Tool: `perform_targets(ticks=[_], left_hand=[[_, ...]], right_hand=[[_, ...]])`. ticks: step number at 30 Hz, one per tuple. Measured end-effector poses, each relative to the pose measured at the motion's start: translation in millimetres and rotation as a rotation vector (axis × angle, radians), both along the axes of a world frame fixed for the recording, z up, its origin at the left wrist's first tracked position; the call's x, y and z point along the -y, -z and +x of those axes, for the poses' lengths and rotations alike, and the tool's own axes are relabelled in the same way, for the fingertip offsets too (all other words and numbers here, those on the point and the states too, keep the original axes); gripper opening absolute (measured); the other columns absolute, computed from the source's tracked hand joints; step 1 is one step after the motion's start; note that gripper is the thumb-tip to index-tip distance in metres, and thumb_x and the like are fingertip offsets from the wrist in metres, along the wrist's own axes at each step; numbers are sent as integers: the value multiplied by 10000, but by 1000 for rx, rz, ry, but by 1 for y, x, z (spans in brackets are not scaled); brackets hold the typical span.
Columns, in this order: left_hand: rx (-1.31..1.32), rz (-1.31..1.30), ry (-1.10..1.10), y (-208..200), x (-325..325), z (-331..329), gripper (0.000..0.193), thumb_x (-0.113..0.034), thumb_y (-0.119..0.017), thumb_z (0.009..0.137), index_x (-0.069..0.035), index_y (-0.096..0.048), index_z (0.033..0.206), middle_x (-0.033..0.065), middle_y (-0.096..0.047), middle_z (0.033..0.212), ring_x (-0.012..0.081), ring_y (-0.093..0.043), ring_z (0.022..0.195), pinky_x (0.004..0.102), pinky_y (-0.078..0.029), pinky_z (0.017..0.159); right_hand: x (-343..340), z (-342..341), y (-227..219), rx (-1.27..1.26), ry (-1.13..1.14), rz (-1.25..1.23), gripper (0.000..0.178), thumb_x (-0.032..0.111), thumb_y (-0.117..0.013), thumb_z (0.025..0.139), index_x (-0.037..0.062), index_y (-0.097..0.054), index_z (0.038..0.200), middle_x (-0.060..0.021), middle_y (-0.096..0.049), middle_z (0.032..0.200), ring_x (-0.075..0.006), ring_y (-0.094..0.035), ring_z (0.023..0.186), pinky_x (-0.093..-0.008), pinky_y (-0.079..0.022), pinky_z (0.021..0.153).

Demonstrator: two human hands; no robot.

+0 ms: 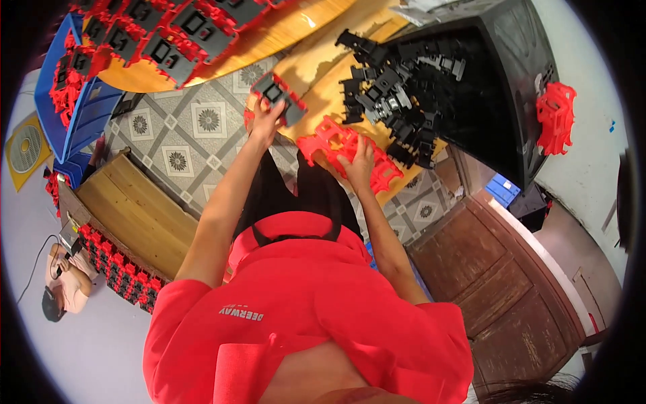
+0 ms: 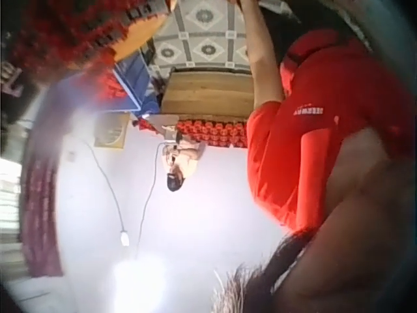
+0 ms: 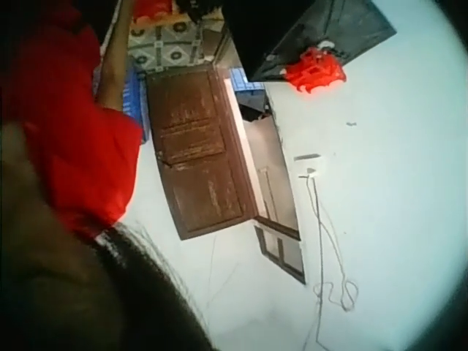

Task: The person assembles plastic casings by snapping black inserts into red plastic frames by hand, arranges the assembled parts onto tables, and gathers additional frame components from the floor to assemble more.

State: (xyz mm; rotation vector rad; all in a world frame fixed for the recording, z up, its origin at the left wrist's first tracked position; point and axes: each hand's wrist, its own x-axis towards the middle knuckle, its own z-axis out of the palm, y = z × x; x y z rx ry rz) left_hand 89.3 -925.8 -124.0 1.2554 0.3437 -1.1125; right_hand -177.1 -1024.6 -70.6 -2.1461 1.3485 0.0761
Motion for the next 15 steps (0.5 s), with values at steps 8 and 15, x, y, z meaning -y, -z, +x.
perform_targets(ticks=[8,15], left_hand=[[67,-56,-180,32,142,-33,919,-215,-740,841,-216,-53,1451,161,-480,1284,282,-562,1086,521,-498,865],[736,293,604,24,78,-74,1272,-582,-805,635,-149,6,1514,218,-322,1460,380,-413,1283,529,-348,1021]], right_hand=[[51,-39,-6,141,69,-56,632,194,-684,849,32,-384,1381,-222,-420,1355,-384,-413,1256,-415,-352,1049],[104,15,17,294,-42,-14,510,160,-645,867,28,-450,1319,-190,-500,1288,-364,-490,1184,-404,-424,977]])
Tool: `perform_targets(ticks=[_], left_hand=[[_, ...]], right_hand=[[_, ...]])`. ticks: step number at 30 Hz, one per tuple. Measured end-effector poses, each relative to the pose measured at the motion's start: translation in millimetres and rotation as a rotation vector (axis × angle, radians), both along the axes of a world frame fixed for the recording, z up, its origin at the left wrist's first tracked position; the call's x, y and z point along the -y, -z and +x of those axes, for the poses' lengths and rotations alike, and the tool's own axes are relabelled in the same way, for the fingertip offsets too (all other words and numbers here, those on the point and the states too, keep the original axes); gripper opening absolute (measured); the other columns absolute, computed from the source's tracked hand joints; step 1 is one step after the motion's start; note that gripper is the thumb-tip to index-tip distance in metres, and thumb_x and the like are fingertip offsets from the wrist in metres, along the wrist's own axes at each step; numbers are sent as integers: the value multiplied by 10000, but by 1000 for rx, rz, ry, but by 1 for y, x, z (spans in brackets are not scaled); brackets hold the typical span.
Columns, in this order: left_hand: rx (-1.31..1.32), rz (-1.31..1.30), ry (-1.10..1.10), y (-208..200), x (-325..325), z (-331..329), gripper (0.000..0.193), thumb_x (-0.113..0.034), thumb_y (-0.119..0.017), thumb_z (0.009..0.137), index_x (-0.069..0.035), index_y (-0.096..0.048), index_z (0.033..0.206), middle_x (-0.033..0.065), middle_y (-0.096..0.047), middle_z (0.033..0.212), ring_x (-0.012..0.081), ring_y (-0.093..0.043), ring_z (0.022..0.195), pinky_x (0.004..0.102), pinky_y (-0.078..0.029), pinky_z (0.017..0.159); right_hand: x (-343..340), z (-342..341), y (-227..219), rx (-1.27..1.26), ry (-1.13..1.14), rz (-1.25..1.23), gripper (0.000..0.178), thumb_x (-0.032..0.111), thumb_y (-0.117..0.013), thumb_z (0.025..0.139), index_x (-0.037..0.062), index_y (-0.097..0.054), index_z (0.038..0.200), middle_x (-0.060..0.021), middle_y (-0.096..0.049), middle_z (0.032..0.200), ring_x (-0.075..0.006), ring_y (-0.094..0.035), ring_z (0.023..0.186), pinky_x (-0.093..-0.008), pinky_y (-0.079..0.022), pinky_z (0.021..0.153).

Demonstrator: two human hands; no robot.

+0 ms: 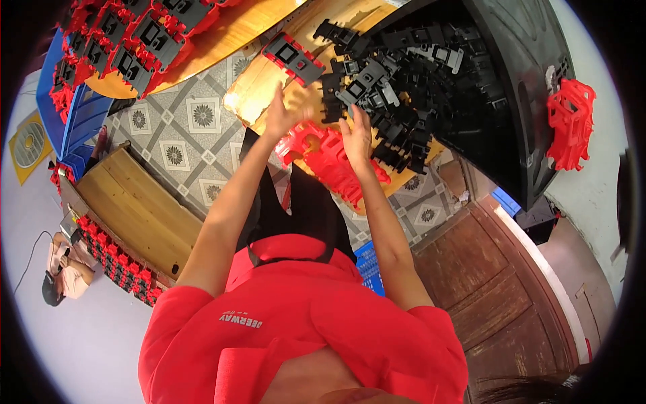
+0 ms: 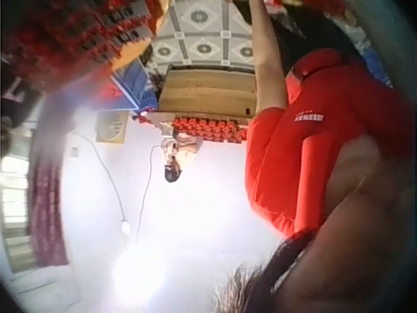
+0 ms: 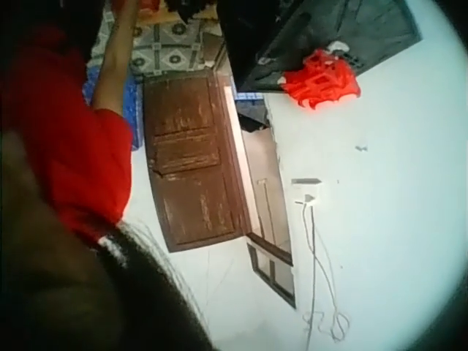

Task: The person assembles plastic casings by snapping black inserts into red plastic frames by hand, arranges the assembled parts onto tables, and gathers additional frame components from the floor to assemble more.

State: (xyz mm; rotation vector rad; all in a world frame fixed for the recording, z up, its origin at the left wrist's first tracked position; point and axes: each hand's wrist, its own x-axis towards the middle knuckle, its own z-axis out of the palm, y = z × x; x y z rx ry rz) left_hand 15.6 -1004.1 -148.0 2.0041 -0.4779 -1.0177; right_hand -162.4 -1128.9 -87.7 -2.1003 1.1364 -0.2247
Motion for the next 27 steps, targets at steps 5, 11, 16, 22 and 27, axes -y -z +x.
perform_targets(ticks=[5,11,16,22,27], left_hand=[[206,277,445,-13,-39,-34,1290,-521,-858,553,-153,-77,1511,208,-426,1379,400,-465,1244,453,-427,1007],[35,241,389,-14,-57,-36,1117,-336,-829,643,-159,-144,1507,187,-518,1321,343,-536,1188,477,-429,974],[-443,152,-33,-71,-93,-29,943,-170,-736,774,-136,-148,1511,172,-479,1357,267,-521,1188,365,-417,1008],[-634,-79,-276,-126,-94,-25,878,-138,-641,822,-105,-94,1508,145,-433,1395,224,-551,1145,356,-436,972],[-878,-280,-295,-171,-41,-36,848,-222,-609,842,-156,-92,1511,93,-560,1259,208,-538,1116,382,-421,942]], right_hand=[[67,82,12,94,-111,-357,490,133,-617,875,67,-442,1329,-179,-477,1306,-378,-502,1153,-429,-431,964],[147,151,31,-252,-336,-666,465,207,-674,823,100,-523,1249,-163,-545,1177,-325,-553,1008,-428,-448,828],[134,146,14,-363,-431,-897,167,157,-534,837,102,-618,971,-74,-585,912,-245,-543,923,-392,-423,772],[66,47,-105,39,-76,-197,561,177,-728,797,60,-496,1294,-120,-612,1132,-268,-577,980,-377,-449,881],[0,-4,-177,728,46,1238,420,41,-608,896,-40,-498,1294,-58,-606,1186,-134,-567,1090,-260,-435,940]])
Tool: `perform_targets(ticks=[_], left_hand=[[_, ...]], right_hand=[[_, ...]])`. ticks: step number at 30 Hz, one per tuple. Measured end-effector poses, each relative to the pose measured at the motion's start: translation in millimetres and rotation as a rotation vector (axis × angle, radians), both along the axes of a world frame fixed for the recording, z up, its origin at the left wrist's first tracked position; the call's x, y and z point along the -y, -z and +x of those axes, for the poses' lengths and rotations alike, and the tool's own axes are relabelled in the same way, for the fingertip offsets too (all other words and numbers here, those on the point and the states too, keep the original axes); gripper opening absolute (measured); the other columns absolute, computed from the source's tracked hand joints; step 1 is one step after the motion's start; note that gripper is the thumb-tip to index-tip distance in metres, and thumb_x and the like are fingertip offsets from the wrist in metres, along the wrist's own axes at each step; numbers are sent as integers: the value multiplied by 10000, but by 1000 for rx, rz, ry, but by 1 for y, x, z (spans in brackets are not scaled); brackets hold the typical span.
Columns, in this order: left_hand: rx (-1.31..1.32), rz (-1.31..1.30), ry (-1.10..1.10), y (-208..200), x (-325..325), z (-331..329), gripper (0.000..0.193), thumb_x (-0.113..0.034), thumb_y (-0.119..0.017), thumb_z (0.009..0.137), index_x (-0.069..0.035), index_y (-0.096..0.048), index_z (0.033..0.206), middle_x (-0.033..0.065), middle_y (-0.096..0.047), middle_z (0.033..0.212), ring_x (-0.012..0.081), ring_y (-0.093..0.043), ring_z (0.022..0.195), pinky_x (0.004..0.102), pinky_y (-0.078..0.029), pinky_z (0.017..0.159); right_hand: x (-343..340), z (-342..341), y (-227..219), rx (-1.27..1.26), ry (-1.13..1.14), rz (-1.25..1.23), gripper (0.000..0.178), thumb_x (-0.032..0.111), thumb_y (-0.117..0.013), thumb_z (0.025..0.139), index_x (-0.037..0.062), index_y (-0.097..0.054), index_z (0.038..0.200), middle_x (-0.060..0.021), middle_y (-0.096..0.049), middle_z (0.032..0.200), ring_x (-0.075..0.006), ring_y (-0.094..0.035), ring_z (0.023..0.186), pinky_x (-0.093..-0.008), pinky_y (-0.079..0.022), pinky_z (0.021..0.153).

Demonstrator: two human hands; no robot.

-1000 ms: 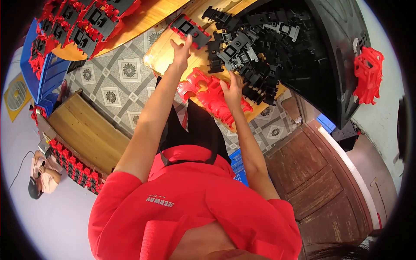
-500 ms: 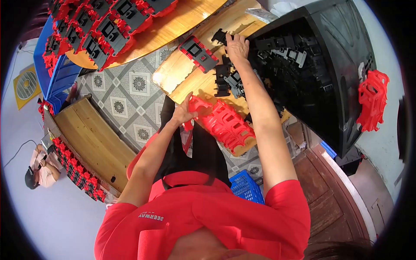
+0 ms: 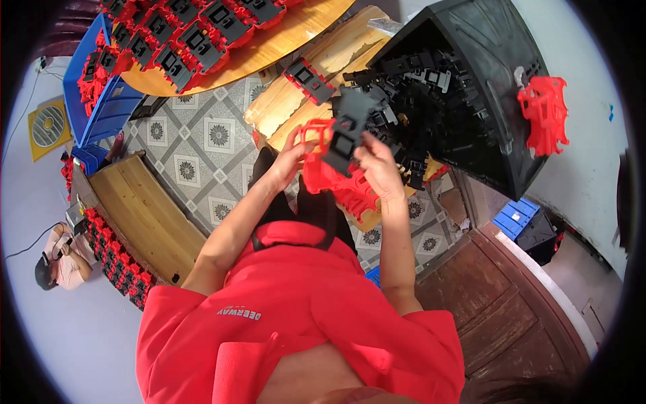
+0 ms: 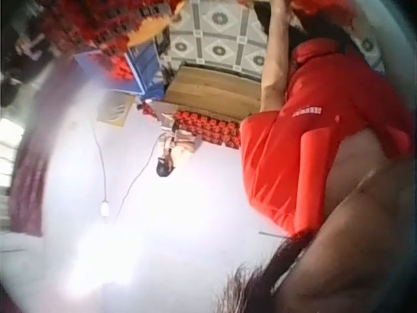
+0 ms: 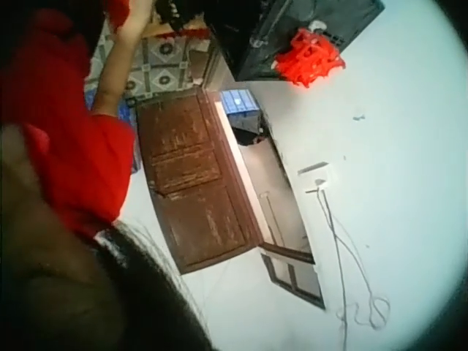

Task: The person assembles plastic casings by snapping black inserts into red plastic frames by hand, arranges the assembled parts onto tables, and gathers additional frame components from the floor to assemble more.

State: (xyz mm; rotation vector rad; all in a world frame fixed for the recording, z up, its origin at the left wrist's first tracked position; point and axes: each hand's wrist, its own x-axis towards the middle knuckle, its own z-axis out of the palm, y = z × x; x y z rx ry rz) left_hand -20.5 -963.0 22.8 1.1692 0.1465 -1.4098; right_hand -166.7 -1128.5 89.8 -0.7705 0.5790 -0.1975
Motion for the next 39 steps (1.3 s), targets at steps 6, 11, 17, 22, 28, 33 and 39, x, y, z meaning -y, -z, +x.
perform_targets(ticks=[6,11,17,22,28,33,39], left_hand=[[-38,-228,-47,-11,5,4,821,-204,-576,833,-198,-110,1509,99,-564,1229,232,-560,1060,397,-445,947],[90,-255,-5,-50,9,6,760,-193,-560,852,-189,-158,1497,119,-532,1314,223,-568,1082,389,-450,943],[94,-282,-17,-72,8,4,769,-178,-594,847,-197,-175,1492,88,-552,1276,179,-566,1030,384,-433,932],[93,-312,-94,-59,1,1,812,-157,-620,859,-222,-136,1509,82,-540,1286,172,-543,1058,399,-419,937],[90,-370,-167,-67,-1,-1,841,-251,-634,923,-264,-41,1520,115,-435,1416,220,-486,1190,437,-383,997],[149,-471,-264,-76,-1,-8,799,-178,-591,947,-277,-42,1519,120,-404,1434,232,-447,1253,417,-343,1046],[185,-525,-286,-85,-1,-12,794,-158,-586,948,-277,-45,1518,114,-355,1443,246,-454,1242,418,-353,1042]], right_hand=[[-20,-6,-31,-542,19,-1244,293,69,-685,826,6,-644,1110,-91,-612,955,-169,-618,772,-285,-498,707],[-18,19,-73,-133,136,-1663,330,46,-618,864,46,-605,1194,-134,-565,1182,-297,-577,1011,-385,-471,882],[2,28,-59,-213,68,-1424,351,-14,-632,842,76,-634,1181,-79,-546,1051,-163,-578,833,-276,-490,745],[10,15,-67,-225,130,-1400,232,55,-702,819,32,-673,1048,-46,-569,934,-126,-562,757,-252,-466,675],[-30,-2,-100,-378,211,-1513,231,161,-764,792,17,-636,919,-57,-543,761,-149,-515,621,-292,-446,564],[-57,4,-80,-330,249,-1572,285,215,-776,780,25,-592,885,-96,-571,726,-225,-582,583,-338,-478,517],[-63,6,-67,-327,254,-1551,291,221,-771,787,18,-582,875,-98,-578,726,-239,-584,589,-346,-480,526]])
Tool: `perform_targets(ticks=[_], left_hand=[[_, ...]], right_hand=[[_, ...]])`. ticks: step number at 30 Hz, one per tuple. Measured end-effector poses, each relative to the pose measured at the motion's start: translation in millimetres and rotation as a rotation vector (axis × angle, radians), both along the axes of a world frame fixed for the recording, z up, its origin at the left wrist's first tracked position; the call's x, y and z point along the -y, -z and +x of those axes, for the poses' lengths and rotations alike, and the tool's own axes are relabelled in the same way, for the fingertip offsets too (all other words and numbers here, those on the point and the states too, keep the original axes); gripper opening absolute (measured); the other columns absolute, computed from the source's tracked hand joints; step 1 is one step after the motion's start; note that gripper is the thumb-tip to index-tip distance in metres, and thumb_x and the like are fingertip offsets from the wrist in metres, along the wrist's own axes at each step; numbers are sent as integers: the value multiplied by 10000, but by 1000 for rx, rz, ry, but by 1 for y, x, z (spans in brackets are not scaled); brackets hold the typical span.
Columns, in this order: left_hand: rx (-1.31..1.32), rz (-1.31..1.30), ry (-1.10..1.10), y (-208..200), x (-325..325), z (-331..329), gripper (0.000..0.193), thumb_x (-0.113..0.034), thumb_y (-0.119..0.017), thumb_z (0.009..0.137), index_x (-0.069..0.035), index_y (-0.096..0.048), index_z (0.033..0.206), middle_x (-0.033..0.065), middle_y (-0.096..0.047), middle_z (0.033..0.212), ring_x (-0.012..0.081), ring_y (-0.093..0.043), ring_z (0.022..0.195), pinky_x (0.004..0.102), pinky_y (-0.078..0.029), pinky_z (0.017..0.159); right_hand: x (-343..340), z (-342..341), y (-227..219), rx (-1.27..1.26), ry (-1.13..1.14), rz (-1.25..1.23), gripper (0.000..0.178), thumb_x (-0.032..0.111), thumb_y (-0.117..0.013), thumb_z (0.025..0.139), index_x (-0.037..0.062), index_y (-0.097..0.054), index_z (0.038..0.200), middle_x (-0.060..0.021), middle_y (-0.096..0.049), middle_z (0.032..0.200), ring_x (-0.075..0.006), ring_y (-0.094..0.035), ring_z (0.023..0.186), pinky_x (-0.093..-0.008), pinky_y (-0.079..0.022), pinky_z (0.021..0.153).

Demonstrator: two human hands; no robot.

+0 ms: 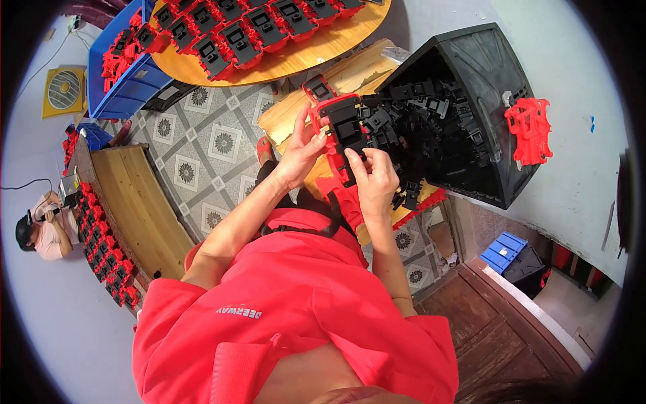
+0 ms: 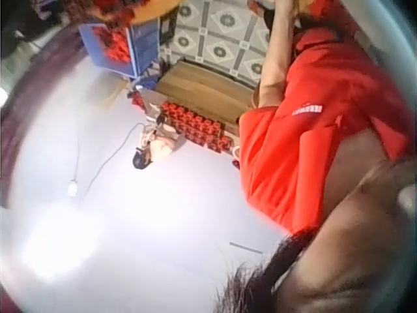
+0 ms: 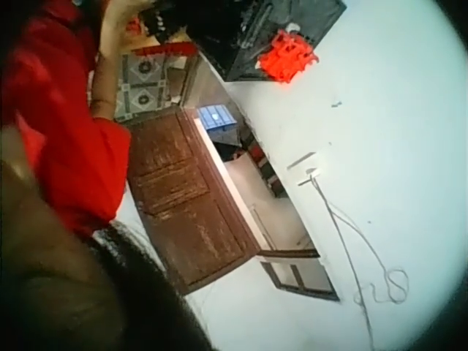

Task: The person assembles plastic casings by snapping black inserts into red plastic frames by hand, arranges the assembled parts onto tables, and gathers additional frame components from the floor to assemble more.

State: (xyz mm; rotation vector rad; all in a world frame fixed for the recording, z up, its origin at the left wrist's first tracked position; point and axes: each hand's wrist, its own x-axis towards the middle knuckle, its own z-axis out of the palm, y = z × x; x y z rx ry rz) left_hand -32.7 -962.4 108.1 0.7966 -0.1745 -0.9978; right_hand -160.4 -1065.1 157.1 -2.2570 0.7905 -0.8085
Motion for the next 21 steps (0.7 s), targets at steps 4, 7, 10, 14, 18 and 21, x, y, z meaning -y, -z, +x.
perform_targets(ticks=[4,7,10,14,18,21], left_hand=[[-2,-8,-14,-3,0,-3,807,-181,-629,918,-235,-98,1524,90,-369,1428,228,-413,1287,420,-345,1058],[-127,-151,1,1,0,-1,831,-164,-625,924,-262,-49,1515,114,-343,1432,249,-421,1269,405,-355,1045],[122,-69,-50,0,3,-3,849,-170,-637,911,-220,-44,1517,107,-345,1429,239,-393,1285,391,-335,1065],[61,118,-34,-11,0,-3,792,-168,-621,916,-151,-88,1502,106,-354,1421,217,-384,1288,380,-316,1082],[288,136,-19,-5,2,-10,641,-166,-567,948,-120,-193,1466,106,-394,1383,194,-408,1263,355,-338,1062],[264,288,-11,6,-3,-7,582,-176,-527,971,-106,-217,1459,99,-419,1363,186,-413,1254,335,-344,1051]], right_hand=[[-3,0,-2,4,12,13,298,227,-772,787,17,-578,870,-97,-578,724,-235,-580,577,-343,-478,519],[-5,1,-3,-1,10,9,291,228,-772,787,25,-580,869,-94,-573,717,-228,-580,572,-341,-471,510],[-4,3,-2,38,-127,-48,270,195,-785,778,11,-613,875,-73,-576,711,-162,-549,527,-285,-435,472],[8,11,-8,19,-74,-181,273,240,-732,828,16,-631,946,-84,-592,814,-218,-600,709,-339,-474,608],[23,42,2,138,-197,356,391,269,-640,896,-34,-601,1140,-157,-621,998,-314,-603,893,-364,-481,785],[22,51,16,43,-255,365,326,229,-613,912,-43,-609,1093,-177,-621,961,-328,-612,866,-385,-477,766]])
